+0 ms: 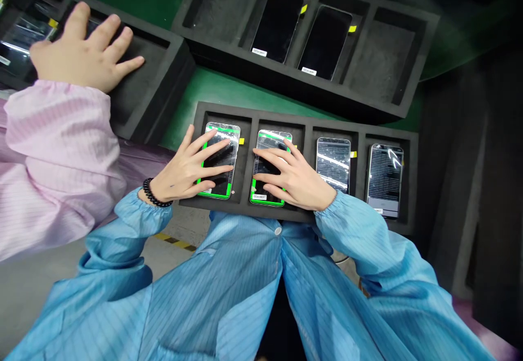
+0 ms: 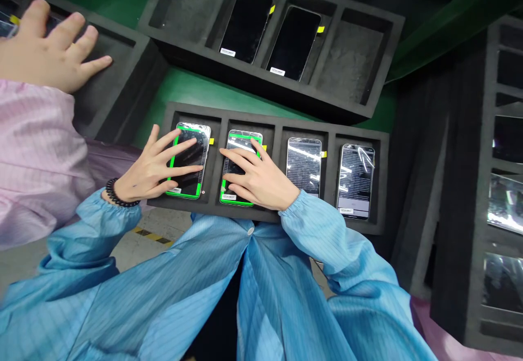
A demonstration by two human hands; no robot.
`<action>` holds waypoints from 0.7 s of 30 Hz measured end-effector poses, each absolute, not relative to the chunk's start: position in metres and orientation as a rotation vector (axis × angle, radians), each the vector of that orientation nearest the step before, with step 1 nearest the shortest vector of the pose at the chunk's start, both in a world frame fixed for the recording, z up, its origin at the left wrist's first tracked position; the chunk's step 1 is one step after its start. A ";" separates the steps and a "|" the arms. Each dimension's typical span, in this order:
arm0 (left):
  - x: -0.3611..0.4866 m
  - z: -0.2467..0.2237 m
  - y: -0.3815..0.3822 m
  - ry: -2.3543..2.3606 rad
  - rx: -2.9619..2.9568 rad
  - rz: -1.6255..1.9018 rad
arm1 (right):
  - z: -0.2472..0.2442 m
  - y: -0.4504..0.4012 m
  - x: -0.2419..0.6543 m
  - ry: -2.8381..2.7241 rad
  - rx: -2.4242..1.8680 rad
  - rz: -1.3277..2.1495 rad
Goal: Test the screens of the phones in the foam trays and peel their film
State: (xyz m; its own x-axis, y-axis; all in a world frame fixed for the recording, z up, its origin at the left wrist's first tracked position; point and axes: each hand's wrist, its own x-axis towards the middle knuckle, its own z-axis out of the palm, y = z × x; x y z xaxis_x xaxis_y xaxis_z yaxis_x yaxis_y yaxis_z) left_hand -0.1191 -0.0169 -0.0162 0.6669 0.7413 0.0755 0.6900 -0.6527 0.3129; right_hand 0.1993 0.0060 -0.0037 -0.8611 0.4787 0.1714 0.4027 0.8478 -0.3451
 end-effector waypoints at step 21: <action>-0.120 -0.020 -0.003 1.008 2.652 0.365 | -0.005 0.020 0.200 -2.782 -0.645 0.468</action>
State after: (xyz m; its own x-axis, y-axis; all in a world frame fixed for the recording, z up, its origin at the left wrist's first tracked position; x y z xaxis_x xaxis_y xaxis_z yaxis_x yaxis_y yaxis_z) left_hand -0.1198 -0.0032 -0.0195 0.7245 0.6761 0.1340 0.6053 -0.7171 0.3454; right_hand 0.2001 0.0199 -0.0051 -0.8717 0.4618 0.1641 0.3826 0.8505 -0.3610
